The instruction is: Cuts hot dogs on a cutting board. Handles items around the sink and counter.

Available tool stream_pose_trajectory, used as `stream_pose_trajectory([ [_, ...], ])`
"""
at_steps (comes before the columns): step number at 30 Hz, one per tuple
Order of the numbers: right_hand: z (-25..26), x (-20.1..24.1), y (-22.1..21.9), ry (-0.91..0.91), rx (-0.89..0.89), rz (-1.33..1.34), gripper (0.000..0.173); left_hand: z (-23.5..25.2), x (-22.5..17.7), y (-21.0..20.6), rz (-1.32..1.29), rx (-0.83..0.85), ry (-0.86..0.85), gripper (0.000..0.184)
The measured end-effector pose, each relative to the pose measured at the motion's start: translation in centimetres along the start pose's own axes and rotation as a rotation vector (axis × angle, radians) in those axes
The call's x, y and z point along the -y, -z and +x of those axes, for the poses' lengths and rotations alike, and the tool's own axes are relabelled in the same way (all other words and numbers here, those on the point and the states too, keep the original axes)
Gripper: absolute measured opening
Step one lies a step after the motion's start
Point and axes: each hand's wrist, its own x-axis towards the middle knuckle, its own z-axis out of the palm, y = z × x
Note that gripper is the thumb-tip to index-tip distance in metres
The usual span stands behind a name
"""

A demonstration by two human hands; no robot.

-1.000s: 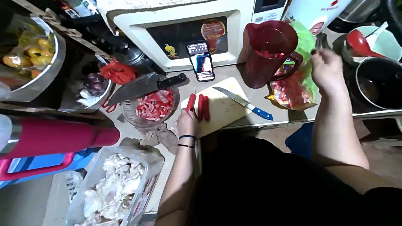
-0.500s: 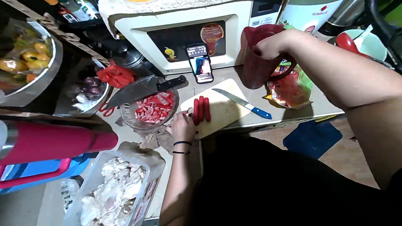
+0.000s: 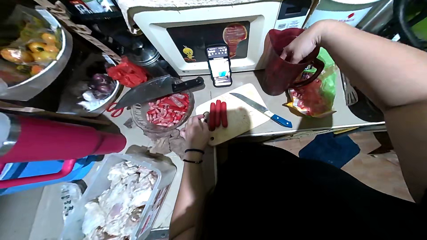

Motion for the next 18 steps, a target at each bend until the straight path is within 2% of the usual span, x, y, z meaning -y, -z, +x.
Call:
stream_pose_trajectory([
  [3,0.6,0.5,0.0,-0.114,0.023,-0.136,0.026,-0.4,0.2,0.2,-0.001,0.024,0.024,0.032],
  [4,0.6,1.1,-0.2,-0.163,0.027,-0.2,0.021,-0.6,0.3,0.3,0.001,0.032,0.033,0.033],
  [5,0.5,2.0,-0.5,-0.203,0.02,-0.261,0.016,-0.7,0.4,0.3,0.0,0.04,0.04,0.033],
  [7,0.7,2.5,-1.4,-0.228,-0.024,-0.307,0.017,-0.8,0.6,0.2,-0.001,0.036,0.038,0.033],
  [11,1.2,1.9,-1.5,-0.113,-0.156,-0.376,0.006,-1.0,0.6,0.2,-0.004,0.035,0.035,0.033],
  [15,0.9,0.0,-0.4,-0.048,-0.343,-0.242,0.009,-0.9,0.3,0.3,0.011,0.028,0.017,0.033],
  [18,-1.4,-0.3,0.5,0.028,-0.445,-0.061,0.019,-0.6,-0.1,0.5,0.001,0.029,-0.013,0.034],
])
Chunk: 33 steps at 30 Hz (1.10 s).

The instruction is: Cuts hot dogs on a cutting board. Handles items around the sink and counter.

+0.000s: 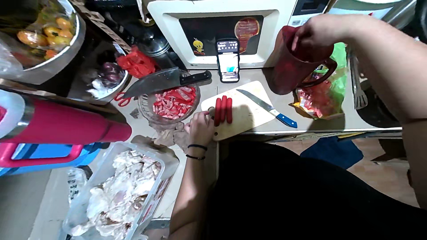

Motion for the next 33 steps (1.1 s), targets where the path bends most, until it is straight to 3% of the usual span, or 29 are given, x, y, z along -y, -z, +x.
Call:
stream_pose_trajectory([
  [3,-2.1,-0.1,1.3,-0.006,-0.054,0.145,0.017,0.4,-0.7,0.0,-0.02,-0.02,-0.046,0.033],
  [6,-4.2,-0.4,1.6,0.008,-0.07,0.27,0.028,0.8,-2.1,0.3,-0.044,-0.015,-0.091,0.033],
  [9,-7.1,-0.7,1.1,0.02,-0.267,0.352,0.029,1.0,-3.7,0.6,-0.061,-0.014,-0.127,0.033],
  [11,-8.7,-1.4,-0.9,0.017,-0.476,0.413,0.027,1.1,-3.8,0.2,-0.091,-0.041,-0.18,0.033],
  [14,-10.0,-1.9,-6.1,-0.165,-0.713,0.601,0.038,0.8,-3.6,-0.6,-0.097,-0.065,-0.202,0.034],
  [17,-9.9,-1.0,-11.2,-0.397,-0.73,0.913,0.039,-0.1,-3.2,-1.6,-0.111,-0.072,-0.163,0.034],
  [19,-9.4,-0.6,-13.6,-0.407,-0.709,1.076,0.033,-1.0,-3.1,-2.2,-0.127,-0.078,-0.154,0.033],
  [23,-7.9,-0.6,-15.8,-0.209,-0.863,1.187,0.011,-3.5,-3.4,-2.8,-0.115,-0.1,-0.091,0.034],
  [26,-7.5,-0.8,-17.4,-0.087,-1.039,1.105,0.014,-6.3,-3.5,-3.0,-0.118,-0.15,-0.029,0.034],
  [29,-7.5,-2.2,-18.6,0.237,-1.208,1.044,0.016,-9.8,-3.5,-3.2,-0.145,-0.199,0.062,0.034],
  [33,-9.6,-2.3,-16.7,0.478,-1.17,0.984,0.021,-14.0,-3.0,-2.9,-0.129,-0.307,0.151,0.033],
])
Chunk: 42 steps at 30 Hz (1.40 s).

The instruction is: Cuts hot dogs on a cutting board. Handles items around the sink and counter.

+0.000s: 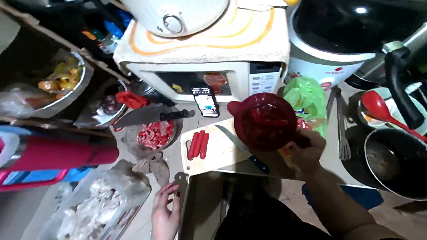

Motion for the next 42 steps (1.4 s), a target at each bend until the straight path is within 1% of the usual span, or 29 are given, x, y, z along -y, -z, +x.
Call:
stream_pose_trajectory([
  [2,0.5,2.0,-0.1,0.024,0.064,0.054,0.02,-1.7,-0.1,1.3,-0.014,-0.084,0.006,0.034],
  [4,0.7,4.1,-0.7,0.048,0.113,0.083,0.019,-3.3,-0.9,3.1,-0.063,-0.189,-0.033,0.035],
  [7,0.0,7.1,-2.9,0.095,0.189,0.078,0.017,-5.7,-2.8,7.1,-0.177,-0.279,-0.204,0.037],
  [9,-0.5,9.3,-5.5,0.07,0.281,0.202,0.013,-7.6,-4.1,9.8,-0.218,-0.296,-0.326,0.042],
  [11,-1.6,11.8,-8.7,-0.001,0.348,0.231,0.026,-10.0,-5.3,12.5,-0.192,-0.289,-0.409,0.051],
  [13,-3.4,14.5,-12.2,-0.06,0.423,0.235,0.031,-12.4,-6.1,14.5,-0.162,-0.272,-0.486,0.06],
  [16,-6.3,18.1,-17.8,-0.077,0.568,0.273,0.027,-15.1,-5.0,16.1,-0.078,-0.283,-0.527,0.071],
  [17,-7.3,19.4,-19.7,-0.072,0.623,0.28,0.026,-15.8,-4.0,16.5,0.001,-0.297,-0.5,0.074],
  [19,-9.3,22.2,-23.3,-0.074,0.724,0.299,0.02,-17.3,-1.6,17.3,0.116,-0.294,-0.373,0.078],
  [21,-11.4,24.8,-26.7,-0.089,0.815,0.287,0.013,-18.9,1.3,18.3,0.145,-0.283,-0.245,0.077],
  [25,-15.3,29.6,-32.5,-0.075,0.992,0.23,0.009,-22.3,6.8,20.4,0.069,-0.234,-0.037,0.073],
  [28,-17.7,32.5,-35.9,-0.051,1.126,0.123,0.013,-24.1,10.5,20.5,-0.037,-0.287,0.047,0.072],
  [31,-19.4,34.3,-38.5,0.006,1.238,-0.008,0.019,-25.2,12.8,21.0,-0.116,-0.175,0.192,0.068],
  [35,-20.8,35.3,-40.8,0.084,1.37,-0.189,0.03,-25.8,16.4,19.3,-0.264,-0.245,0.208,0.047],
  [39,-21.4,35.8,-42.2,0.167,1.444,-0.316,0.036,-25.1,18.7,18.5,-0.402,-0.174,0.226,0.048],
  [42,-21.6,35.8,-43.1,0.207,1.474,-0.358,0.036,-24.6,19.8,17.6,-0.468,-0.175,0.218,0.05],
])
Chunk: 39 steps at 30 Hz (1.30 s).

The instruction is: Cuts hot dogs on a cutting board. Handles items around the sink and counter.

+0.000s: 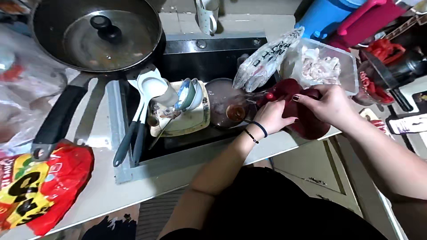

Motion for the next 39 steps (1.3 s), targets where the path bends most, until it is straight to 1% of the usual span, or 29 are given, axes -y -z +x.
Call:
stream_pose_trajectory([
  [5,1.7,0.3,0.2,-0.024,0.106,-0.086,0.04,0.1,1.3,-1.0,-0.079,-0.049,0.013,0.045],
  [10,2.9,0.7,0.2,0.0,0.19,-0.196,0.045,0.2,2.8,-1.6,-0.226,-0.021,-0.009,0.036],
  [12,3.3,0.8,0.1,0.014,0.216,-0.237,0.046,0.8,3.8,-1.9,-0.244,0.004,-0.052,0.035],
  [15,3.4,1.0,0.1,0.009,0.236,-0.273,0.045,2.0,5.7,-2.4,-0.251,0.046,-0.162,0.036],
  [18,3.4,1.0,-0.1,-0.022,0.263,-0.291,0.044,2.4,6.7,-3.1,-0.227,0.043,-0.188,0.04],
  [22,3.5,1.1,-0.4,-0.001,0.303,-0.341,0.046,2.0,6.7,-3.8,-0.294,0.014,-0.217,0.033],
  [27,3.8,2.2,-0.1,-0.025,0.379,-0.403,0.044,1.2,5.9,-4.8,-0.444,0.005,-0.168,0.028],
  [31,4.1,3.0,0.2,-0.041,0.435,-0.446,0.044,0.9,5.9,-5.2,-0.458,0.013,-0.129,0.031],
  [39,4.8,5.5,1.0,-0.061,0.511,-0.527,0.041,0.4,4.9,-5.6,-0.6,-0.078,-0.182,0.025],
])
